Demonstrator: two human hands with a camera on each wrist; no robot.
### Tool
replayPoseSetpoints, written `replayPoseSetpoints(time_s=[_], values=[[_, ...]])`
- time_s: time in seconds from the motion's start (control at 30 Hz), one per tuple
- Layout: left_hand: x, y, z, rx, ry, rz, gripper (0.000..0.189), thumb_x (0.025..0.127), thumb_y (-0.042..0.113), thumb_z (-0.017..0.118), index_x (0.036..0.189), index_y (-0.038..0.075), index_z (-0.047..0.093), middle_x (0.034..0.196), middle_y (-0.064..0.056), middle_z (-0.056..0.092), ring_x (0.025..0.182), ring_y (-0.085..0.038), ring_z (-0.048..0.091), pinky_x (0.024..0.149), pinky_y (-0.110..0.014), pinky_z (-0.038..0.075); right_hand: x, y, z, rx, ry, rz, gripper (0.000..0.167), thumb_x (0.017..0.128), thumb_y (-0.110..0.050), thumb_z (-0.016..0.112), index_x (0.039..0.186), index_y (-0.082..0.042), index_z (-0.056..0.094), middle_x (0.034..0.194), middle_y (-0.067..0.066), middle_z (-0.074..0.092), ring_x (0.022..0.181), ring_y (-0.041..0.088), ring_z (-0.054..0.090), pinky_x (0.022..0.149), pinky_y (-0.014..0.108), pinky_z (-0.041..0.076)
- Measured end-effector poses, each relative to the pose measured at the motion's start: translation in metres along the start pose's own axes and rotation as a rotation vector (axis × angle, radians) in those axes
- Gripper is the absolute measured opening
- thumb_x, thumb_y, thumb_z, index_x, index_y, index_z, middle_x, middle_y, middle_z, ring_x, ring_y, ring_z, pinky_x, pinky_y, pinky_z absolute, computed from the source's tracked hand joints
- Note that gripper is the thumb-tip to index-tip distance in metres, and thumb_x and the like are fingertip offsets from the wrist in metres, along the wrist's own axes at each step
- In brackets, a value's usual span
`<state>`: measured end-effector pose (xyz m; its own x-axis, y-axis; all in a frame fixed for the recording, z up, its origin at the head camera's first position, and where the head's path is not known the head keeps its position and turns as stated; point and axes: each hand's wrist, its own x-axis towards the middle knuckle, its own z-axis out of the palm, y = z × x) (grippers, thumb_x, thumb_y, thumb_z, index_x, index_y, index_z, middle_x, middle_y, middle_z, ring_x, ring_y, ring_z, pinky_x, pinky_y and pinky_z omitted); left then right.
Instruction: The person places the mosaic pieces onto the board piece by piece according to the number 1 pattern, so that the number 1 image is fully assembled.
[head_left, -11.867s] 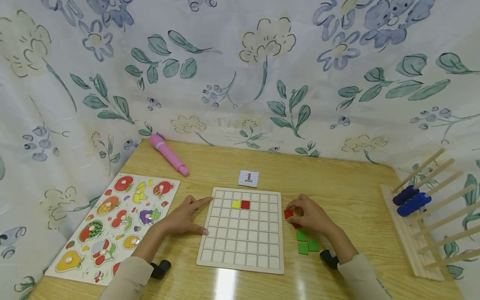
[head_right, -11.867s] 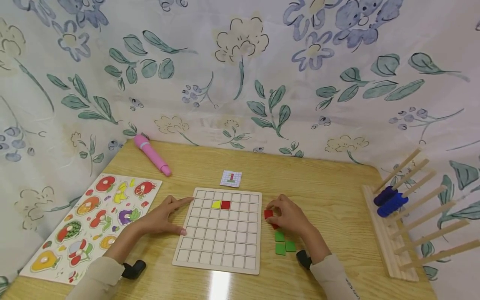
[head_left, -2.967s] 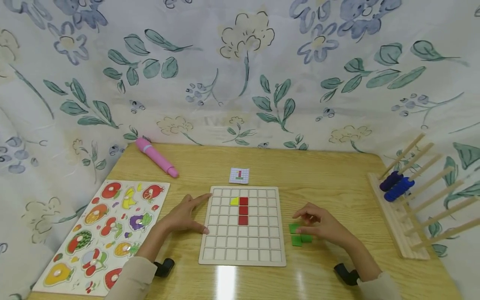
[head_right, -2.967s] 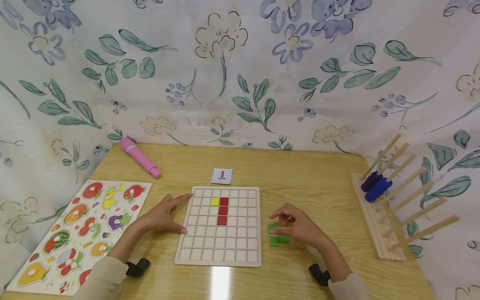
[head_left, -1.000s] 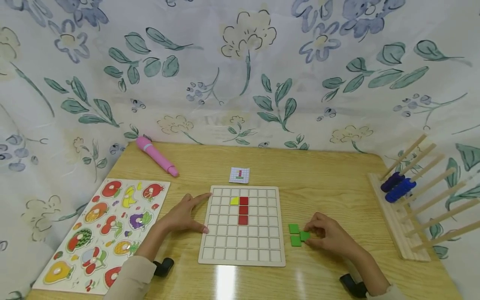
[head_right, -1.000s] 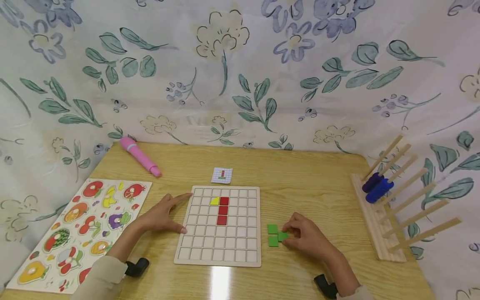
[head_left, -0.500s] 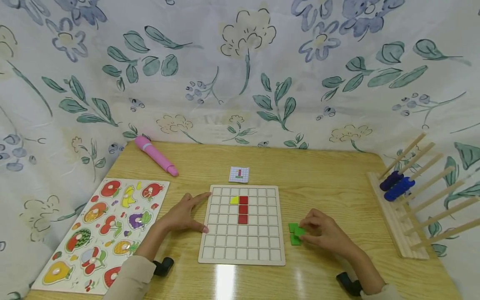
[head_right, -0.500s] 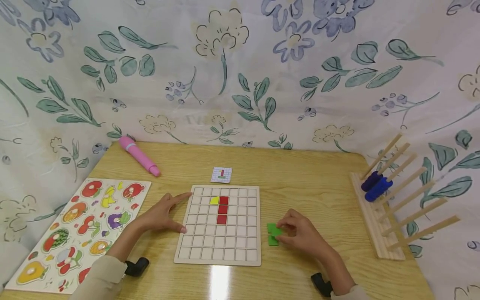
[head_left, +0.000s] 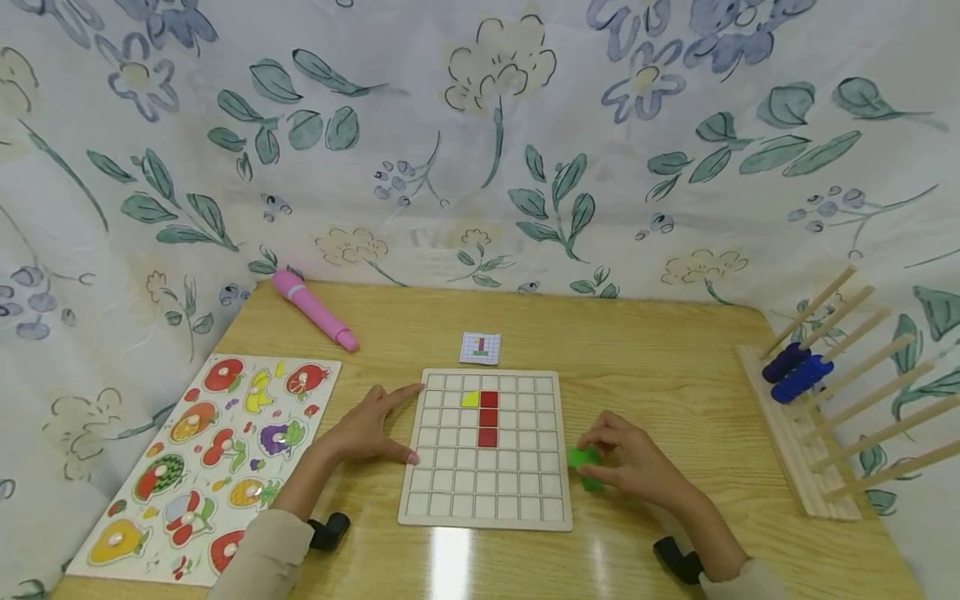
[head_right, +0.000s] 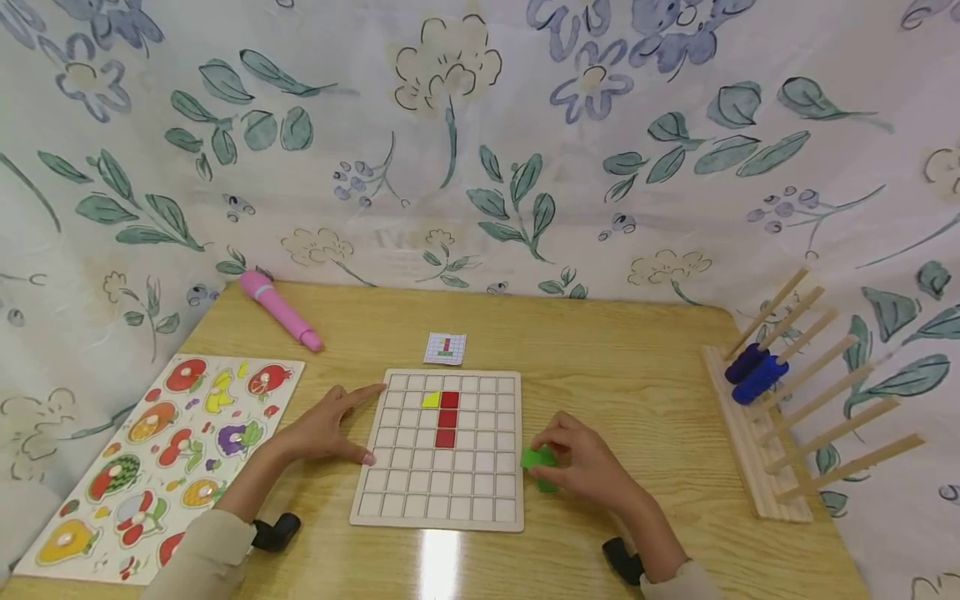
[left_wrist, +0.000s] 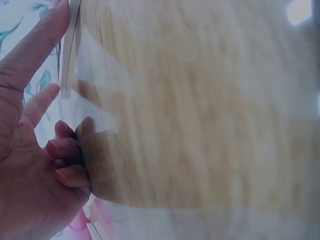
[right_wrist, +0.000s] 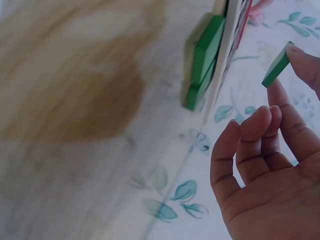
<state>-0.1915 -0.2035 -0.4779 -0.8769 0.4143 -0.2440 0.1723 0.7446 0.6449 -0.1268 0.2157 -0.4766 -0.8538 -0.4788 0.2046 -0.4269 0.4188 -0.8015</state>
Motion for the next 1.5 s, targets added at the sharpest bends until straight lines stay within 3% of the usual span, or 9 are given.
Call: replayPoseSetpoints(time_s=[0.3,0.63,1.0,1.5], values=[[0.002,-0.002,0.001,-0.012,0.000,-0.012,0.112,0.062,0.043,0.093,0.155,0.026,0.035,0.102,-0.012,0.037,0.082,-0.023,0.040,0.071,-0.035,0.036,0.012,-0.005,0.012,0.015,0.002,-0.021,0.020,0.078,-0.007,0.083,0.096,-0.011,0.074,0.086,0.006,0.049,0.075,0.021,0.046,0.064,0.030,0.042],[0.001,-0.003,0.002,-0.012,0.004,-0.007,0.111,0.062,0.043,0.093,0.155,0.026,0.035,0.101,-0.011,0.037,0.082,-0.023,0.040,0.071,-0.035,0.036,0.024,-0.014,0.031,0.053,-0.051,-0.017,0.018,0.080,-0.009,0.082,0.096,-0.008,0.073,0.086,0.011,0.052,0.074,0.021,0.048,0.063,0.029,0.045],[0.001,-0.003,0.001,0.001,0.007,-0.018,0.111,0.062,0.046,0.092,0.155,0.027,0.035,0.102,-0.011,0.038,0.083,-0.023,0.041,0.071,-0.035,0.036,0.039,-0.024,0.047,0.015,-0.046,-0.061,0.018,0.078,-0.008,0.082,0.094,-0.009,0.074,0.087,0.006,0.052,0.079,0.016,0.050,0.070,0.027,0.048],[-0.001,0.000,0.001,-0.014,0.006,-0.003,0.111,0.062,0.042,0.093,0.155,0.026,0.035,0.102,-0.011,0.038,0.083,-0.022,0.040,0.073,-0.035,0.037,0.061,-0.042,0.066,0.041,-0.087,-0.022,0.017,0.080,-0.014,0.082,0.095,-0.014,0.074,0.090,0.004,0.054,0.081,0.016,0.051,0.072,0.030,0.049]])
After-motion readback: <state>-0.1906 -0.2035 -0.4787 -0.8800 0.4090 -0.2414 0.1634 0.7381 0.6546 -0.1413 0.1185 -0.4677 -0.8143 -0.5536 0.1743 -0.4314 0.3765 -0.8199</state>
